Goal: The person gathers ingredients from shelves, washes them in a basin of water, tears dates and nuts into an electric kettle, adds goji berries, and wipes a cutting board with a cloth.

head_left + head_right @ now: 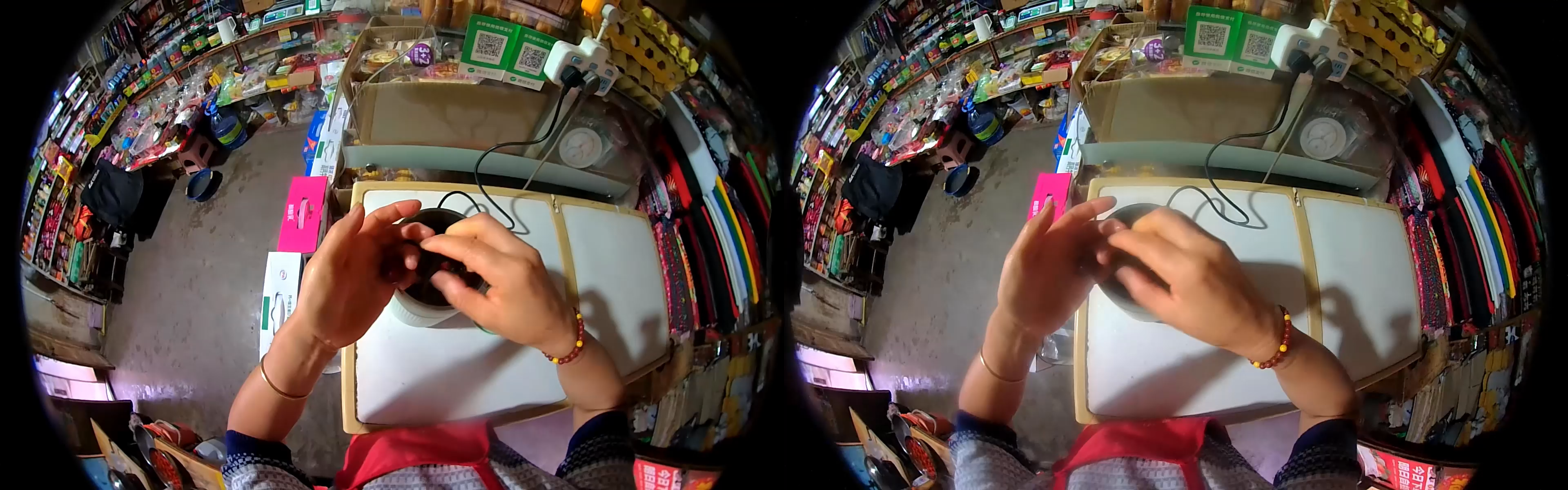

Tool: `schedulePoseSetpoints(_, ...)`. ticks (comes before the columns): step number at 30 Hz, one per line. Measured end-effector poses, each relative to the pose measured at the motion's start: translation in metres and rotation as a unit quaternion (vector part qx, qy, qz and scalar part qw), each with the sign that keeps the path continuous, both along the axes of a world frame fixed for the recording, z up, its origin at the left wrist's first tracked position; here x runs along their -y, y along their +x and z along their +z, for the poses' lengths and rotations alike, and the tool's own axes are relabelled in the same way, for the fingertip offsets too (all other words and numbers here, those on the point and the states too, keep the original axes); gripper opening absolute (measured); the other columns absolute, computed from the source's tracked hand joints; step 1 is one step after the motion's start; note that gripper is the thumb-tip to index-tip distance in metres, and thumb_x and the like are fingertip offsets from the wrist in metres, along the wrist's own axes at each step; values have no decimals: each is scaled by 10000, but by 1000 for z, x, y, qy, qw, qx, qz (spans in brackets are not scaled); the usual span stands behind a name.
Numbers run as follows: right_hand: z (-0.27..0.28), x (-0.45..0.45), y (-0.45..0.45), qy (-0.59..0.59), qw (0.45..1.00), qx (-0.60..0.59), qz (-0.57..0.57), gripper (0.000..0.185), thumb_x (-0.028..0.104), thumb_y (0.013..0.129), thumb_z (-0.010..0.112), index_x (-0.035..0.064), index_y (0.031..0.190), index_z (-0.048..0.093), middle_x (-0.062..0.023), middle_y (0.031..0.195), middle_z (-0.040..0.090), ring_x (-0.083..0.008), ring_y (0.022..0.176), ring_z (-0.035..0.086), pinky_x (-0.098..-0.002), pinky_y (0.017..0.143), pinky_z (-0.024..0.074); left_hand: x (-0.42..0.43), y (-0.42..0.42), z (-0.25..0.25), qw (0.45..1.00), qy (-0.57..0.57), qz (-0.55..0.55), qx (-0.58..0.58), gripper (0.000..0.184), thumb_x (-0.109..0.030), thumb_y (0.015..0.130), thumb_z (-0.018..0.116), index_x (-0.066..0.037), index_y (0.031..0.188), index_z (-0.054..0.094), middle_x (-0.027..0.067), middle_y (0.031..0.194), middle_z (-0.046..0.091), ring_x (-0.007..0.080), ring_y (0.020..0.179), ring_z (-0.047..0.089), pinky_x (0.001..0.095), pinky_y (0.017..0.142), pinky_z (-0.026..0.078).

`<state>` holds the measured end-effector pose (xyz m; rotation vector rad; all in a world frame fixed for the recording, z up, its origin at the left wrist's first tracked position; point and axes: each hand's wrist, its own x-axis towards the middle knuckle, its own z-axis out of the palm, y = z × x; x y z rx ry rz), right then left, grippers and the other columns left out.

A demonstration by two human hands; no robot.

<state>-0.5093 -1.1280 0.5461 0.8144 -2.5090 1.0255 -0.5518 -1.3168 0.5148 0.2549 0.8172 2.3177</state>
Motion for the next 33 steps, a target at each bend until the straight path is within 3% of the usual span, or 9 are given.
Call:
schedulePoseSetpoints(5, -4, 9, -2, 37, 994, -107, 12, 233, 73, 723, 686, 31, 933, 594, -88, 906, 539, -253, 787, 582, -336, 687, 496, -11, 7, 8, 999, 20, -33, 16, 501, -438, 953, 359, -39, 1222, 498, 99, 1132, 551, 209, 992, 528, 318, 860, 409)
schedulePoseSetpoints(8, 3, 2, 4, -56, 998, -21, -30, 197, 32, 753, 653, -4, 940, 603, -105, 861, 572, -239, 702, 603, -309, 634, 499, -7, 16, 11, 988, -83, 16, -126, 433, -246, 947, 431, 40, 1271, 439, 140, 1179, 552, 232, 1063, 538, 355, 965, 392)
schedulePoseSetpoints(9, 5, 0, 6, -90, 995, 30, -40, 196, 31, 767, 643, -8, 956, 607, -114, 854, 591, -236, 689, 614, -305, 626, 499, -6, 21, 18, 950, -193, 66, -238, 343, -84, 903, 509, 37, 1224, 496, 127, 1152, 560, 211, 1046, 551, 321, 933, 426)
schedulePoseSetpoints(11, 1, 2, 7, -124, 992, 11, -33, 215, 39, 785, 633, -2, 995, 611, -139, 835, 625, -245, 694, 634, -301, 622, 500, -5, 19, 14, 789, -331, 168, -490, 342, 12, 836, 595, 16, 1174, 547, 107, 1021, 589, 180, 933, 611, 283, 792, 508)
schedulePoseSetpoints(12, 1, 3, 10, -123, 990, 45, -41, 214, 39, 787, 631, -3, 996, 610, -148, 836, 632, -251, 715, 639, -302, 627, 502, -5, 20, 14, 788, -330, 169, -491, 342, 12, 836, 595, 16, 1174, 547, 107, 1021, 589, 180, 933, 611, 283, 792, 508)
schedulePoseSetpoints(14, -1, 7, 13, -131, 989, 46, -53, 191, 32, 785, 622, -9, 970, 603, -162, 808, 627, -277, 705, 632, -323, 613, 495, -6, 25, 15, 678, -381, 251, -577, 293, 31, 793, 633, 15, 1083, 596, 103, 926, 599, 180, 799, 633, 271, 695, 531)
schedulePoseSetpoints(20, -4, 12, 11, -78, 994, -54, -60, 133, -14, 734, 593, -10, 866, 578, -160, 692, 544, -319, 617, 568, -365, 535, 447, -13, 29, 11, 615, -389, 302, -616, 303, 37, 707, 688, 12, 985, 569, 105, 858, 578, 203, 691, 608, 276, 616, 516)
schedulePoseSetpoints(30, -12, 14, 3, -120, 989, -54, -62, 139, -14, 718, 571, -8, 852, 608, -165, 705, 569, -306, 603, 577, -327, 518, 449, -22, 26, 1, 639, -367, 319, -596, 357, 55, 666, 694, -1, 983, 540, 83, 855, 526, 192, 681, 583, 273, 597, 503)
schedulePoseSetpoints(33, -10, 12, 4, -153, 987, 19, -52, 129, 3, 762, 561, -13, 877, 616, -164, 717, 601, -233, 574, 595, -293, 518, 450, -18, 20, 1, 669, -345, 293, -590, 354, 62, 669, 684, -3, 984, 535, 82, 860, 524, 180, 675, 582, 272, 600, 502)
